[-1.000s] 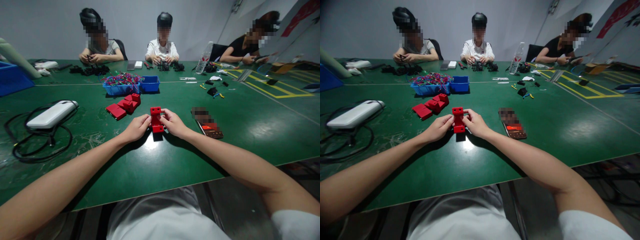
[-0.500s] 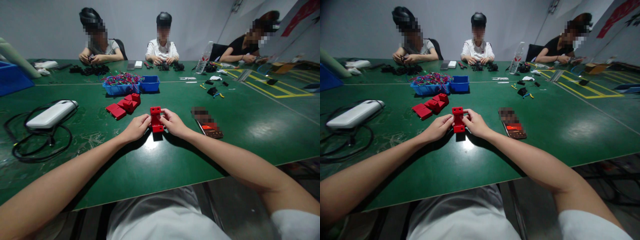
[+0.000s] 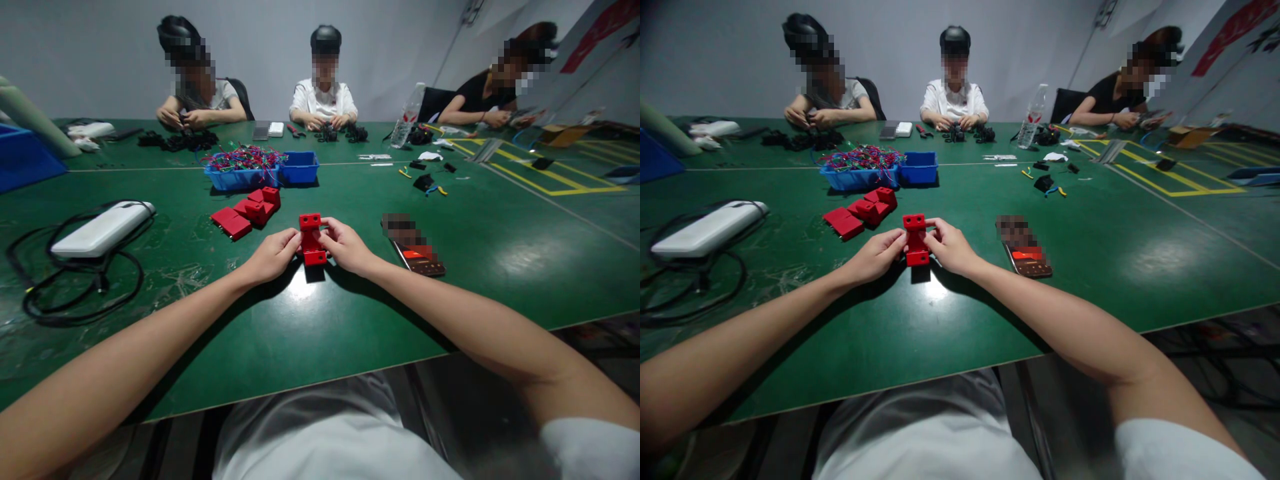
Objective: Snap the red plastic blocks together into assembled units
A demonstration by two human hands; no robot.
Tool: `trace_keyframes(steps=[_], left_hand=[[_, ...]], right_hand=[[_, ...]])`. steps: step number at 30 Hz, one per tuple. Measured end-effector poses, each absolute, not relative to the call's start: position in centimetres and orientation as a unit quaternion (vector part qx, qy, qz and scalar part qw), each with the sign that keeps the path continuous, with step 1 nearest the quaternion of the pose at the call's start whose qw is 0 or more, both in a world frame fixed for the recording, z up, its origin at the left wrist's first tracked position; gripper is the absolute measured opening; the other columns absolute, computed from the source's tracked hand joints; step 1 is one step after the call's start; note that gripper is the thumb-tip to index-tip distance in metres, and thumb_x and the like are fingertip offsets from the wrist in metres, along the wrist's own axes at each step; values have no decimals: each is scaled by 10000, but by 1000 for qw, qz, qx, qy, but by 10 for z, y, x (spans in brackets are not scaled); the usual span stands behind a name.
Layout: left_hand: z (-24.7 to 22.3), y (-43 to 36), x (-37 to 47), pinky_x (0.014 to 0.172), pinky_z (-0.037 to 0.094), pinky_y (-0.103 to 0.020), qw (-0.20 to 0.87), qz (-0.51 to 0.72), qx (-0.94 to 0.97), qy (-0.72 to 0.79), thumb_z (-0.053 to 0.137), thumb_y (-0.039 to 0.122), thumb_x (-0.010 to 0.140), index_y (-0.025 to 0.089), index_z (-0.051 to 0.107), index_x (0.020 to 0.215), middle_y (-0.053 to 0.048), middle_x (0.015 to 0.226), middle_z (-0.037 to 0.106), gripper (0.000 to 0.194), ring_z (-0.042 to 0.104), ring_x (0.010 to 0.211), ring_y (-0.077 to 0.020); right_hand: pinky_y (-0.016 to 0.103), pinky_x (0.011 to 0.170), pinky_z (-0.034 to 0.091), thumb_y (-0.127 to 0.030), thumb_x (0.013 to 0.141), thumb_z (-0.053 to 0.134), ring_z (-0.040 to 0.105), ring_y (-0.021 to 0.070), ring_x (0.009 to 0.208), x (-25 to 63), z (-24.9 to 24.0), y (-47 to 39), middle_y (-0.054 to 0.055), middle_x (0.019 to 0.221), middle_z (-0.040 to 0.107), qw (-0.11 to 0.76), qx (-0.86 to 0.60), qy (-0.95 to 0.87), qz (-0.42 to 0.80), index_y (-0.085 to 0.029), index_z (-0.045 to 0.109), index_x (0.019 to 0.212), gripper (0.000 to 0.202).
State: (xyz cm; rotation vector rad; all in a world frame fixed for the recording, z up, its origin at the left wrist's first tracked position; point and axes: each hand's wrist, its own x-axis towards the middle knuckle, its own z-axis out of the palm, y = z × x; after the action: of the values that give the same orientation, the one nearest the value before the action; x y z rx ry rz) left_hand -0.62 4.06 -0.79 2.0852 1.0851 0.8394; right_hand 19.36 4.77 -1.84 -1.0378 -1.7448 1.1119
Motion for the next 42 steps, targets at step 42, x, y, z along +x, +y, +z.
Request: trace_keyframes(steps=[42], left_hand=[[-9, 40, -5, 661, 400, -267, 315, 317, 791, 418, 357, 485, 971, 184, 509, 757, -9, 723, 574, 399, 537, 693, -158]], right_hand=[[231, 530, 372, -341, 894, 574, 492, 99, 558, 193, -17, 50, -43, 670, 566, 399, -419, -669, 467, -155, 584, 1154, 320]])
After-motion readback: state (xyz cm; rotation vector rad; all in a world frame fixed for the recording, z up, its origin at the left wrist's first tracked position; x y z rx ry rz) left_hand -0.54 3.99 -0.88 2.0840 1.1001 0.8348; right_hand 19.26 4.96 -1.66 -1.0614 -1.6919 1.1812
